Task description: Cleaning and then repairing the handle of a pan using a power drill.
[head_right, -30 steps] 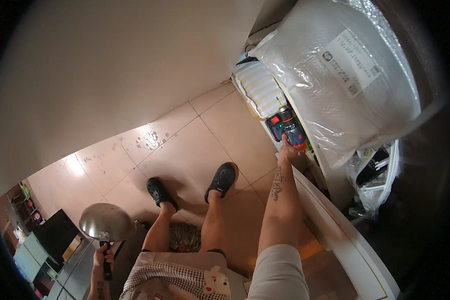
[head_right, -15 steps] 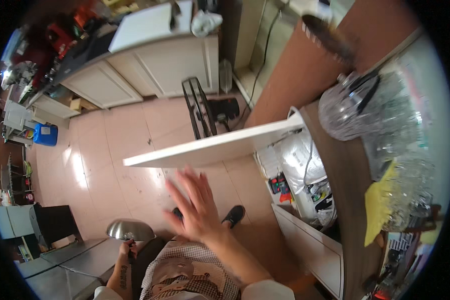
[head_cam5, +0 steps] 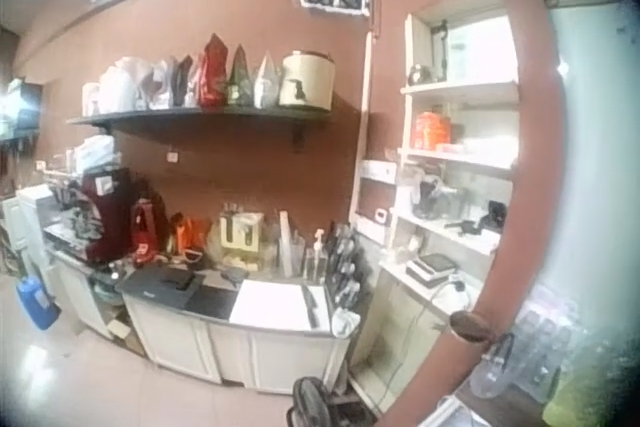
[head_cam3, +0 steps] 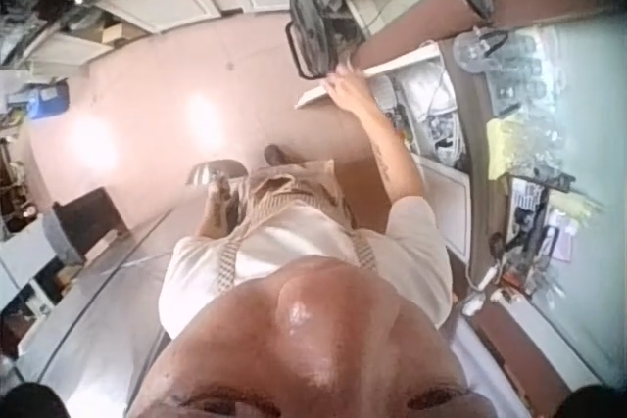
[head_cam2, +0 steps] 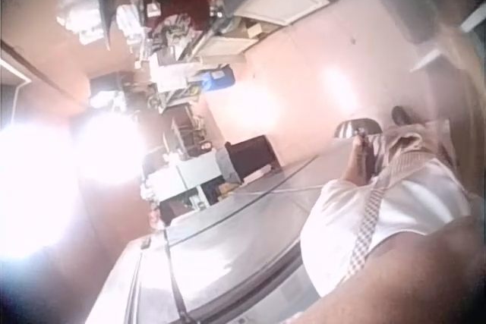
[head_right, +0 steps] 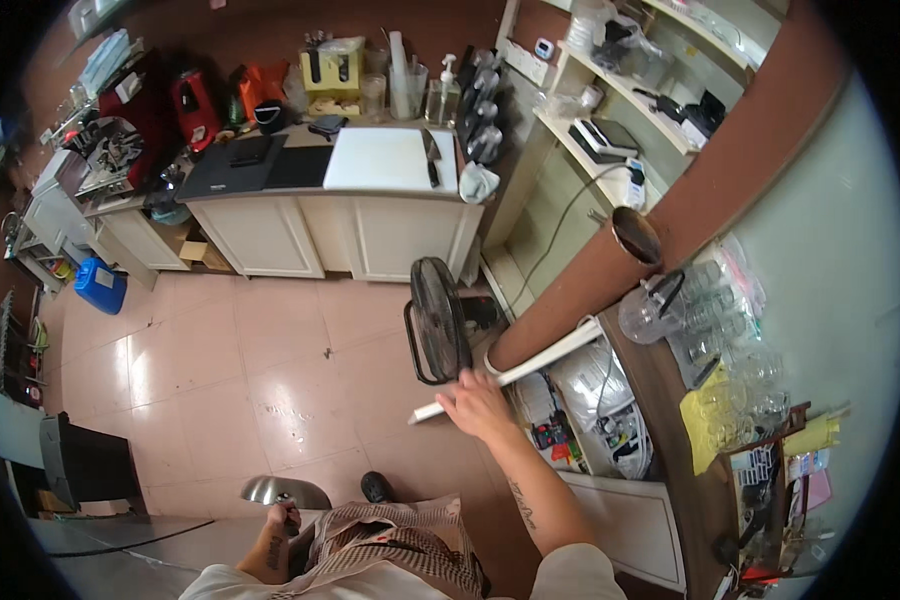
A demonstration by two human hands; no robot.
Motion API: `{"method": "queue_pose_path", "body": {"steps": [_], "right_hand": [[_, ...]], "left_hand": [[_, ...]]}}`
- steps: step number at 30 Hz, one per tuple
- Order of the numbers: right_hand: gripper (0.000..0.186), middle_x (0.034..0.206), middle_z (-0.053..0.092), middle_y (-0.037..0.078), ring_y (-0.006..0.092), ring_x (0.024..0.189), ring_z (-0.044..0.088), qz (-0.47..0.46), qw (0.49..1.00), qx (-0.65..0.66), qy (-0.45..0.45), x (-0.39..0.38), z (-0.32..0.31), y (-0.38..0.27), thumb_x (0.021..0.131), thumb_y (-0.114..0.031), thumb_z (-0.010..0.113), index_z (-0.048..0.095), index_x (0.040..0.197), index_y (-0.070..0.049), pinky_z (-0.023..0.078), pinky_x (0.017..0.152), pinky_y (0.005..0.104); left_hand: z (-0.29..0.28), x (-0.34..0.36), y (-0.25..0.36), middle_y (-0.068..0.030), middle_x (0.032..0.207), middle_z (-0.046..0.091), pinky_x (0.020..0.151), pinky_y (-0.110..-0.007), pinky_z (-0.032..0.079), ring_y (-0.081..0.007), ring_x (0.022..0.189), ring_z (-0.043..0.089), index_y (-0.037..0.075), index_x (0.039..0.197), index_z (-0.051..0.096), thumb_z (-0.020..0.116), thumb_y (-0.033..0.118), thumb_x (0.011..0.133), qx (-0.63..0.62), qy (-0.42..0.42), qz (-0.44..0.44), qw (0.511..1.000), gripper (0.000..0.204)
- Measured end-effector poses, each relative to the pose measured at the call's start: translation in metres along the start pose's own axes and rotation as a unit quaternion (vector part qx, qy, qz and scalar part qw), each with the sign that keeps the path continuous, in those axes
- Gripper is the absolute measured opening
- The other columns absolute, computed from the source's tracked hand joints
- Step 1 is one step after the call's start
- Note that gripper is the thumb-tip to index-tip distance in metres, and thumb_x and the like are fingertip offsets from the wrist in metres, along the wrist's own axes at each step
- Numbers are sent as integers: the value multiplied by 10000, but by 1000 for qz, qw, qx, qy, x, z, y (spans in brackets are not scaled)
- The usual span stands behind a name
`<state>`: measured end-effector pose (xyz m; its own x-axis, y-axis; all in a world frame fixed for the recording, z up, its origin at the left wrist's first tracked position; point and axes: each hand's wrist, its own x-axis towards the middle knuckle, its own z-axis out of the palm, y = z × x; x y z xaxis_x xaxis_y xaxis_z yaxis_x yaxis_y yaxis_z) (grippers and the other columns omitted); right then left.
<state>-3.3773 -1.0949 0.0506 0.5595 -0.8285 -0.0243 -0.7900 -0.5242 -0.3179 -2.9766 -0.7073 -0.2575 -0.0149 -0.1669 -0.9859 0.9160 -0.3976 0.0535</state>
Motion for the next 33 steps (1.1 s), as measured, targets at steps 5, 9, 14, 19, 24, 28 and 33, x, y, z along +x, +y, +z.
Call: {"method": "queue_pose_path", "body": {"steps": [5, 9, 14, 19, 24, 28, 33], "right_hand": [[540, 962, 684, 222, 384, 945, 651, 134, 972, -25, -190, -23, 10, 21, 925, -474, 505, 722, 837, 12, 495, 864, 472], [567, 1077, 688, 201, 357, 1047, 644, 189, 909, -91, -361, -62, 22, 44, 909, -517, 484, 721, 1017, -13, 491, 925, 445], [499, 1228, 644, 144, 312, 1147, 603, 278, 808, -110, -508, -66, 6, 121, 891, -471, 529, 682, 1152, -74, 481, 961, 425], [291, 906, 683, 200, 352, 825, 666, 155, 969, 193, -25, 94, -100, 181, 899, -293, 613, 637, 963, -10, 511, 746, 440], [330, 1056, 655, 265, 408, 987, 633, 270, 927, -40, 256, 207, -270, 307, 923, -190, 511, 650, 1112, 41, 502, 883, 430], [411, 1173, 597, 307, 424, 1093, 579, 304, 933, -118, 153, 238, -274, 411, 908, -188, 500, 569, 1218, 72, 452, 970, 458], [438, 1147, 601, 314, 439, 1079, 574, 368, 916, -58, 149, 250, -268, 398, 885, -208, 524, 554, 1214, 81, 446, 958, 481]], "left_hand": [[11, -8, 14, 0, 551, 371, 368, -238, 299, -108, 415, 358, 137, 687, 389, 442, 161, 942, 36, -44, -10, 998, 261], [-14, 7, 36, 18, 557, 347, 372, -225, 297, -97, 425, 340, 129, 696, 402, 418, 142, 961, 13, -93, -27, 995, 266], [26, -4, 58, 25, 542, 377, 349, -225, 325, -87, 408, 356, 138, 693, 424, 443, 175, 935, -3, -82, 38, 996, 246], [50, -5, 131, 25, 526, 375, 359, -250, 343, -105, 417, 399, 137, 727, 446, 444, 259, 971, -115, -34, -98, 988, 272], [177, -5, 221, 21, 521, 377, 356, -255, 345, -112, 413, 401, 136, 721, 449, 439, 262, 970, -17, -29, -69, 997, 280], [256, -4, 269, 17, 517, 380, 353, -259, 347, -117, 410, 403, 135, 716, 451, 436, 265, 970, 15, -35, -28, 999, 286], [302, -1, 292, 12, 512, 382, 350, -263, 349, -124, 406, 405, 134, 709, 454, 432, 268, 970, -7, -46, 45, 998, 294]]}}
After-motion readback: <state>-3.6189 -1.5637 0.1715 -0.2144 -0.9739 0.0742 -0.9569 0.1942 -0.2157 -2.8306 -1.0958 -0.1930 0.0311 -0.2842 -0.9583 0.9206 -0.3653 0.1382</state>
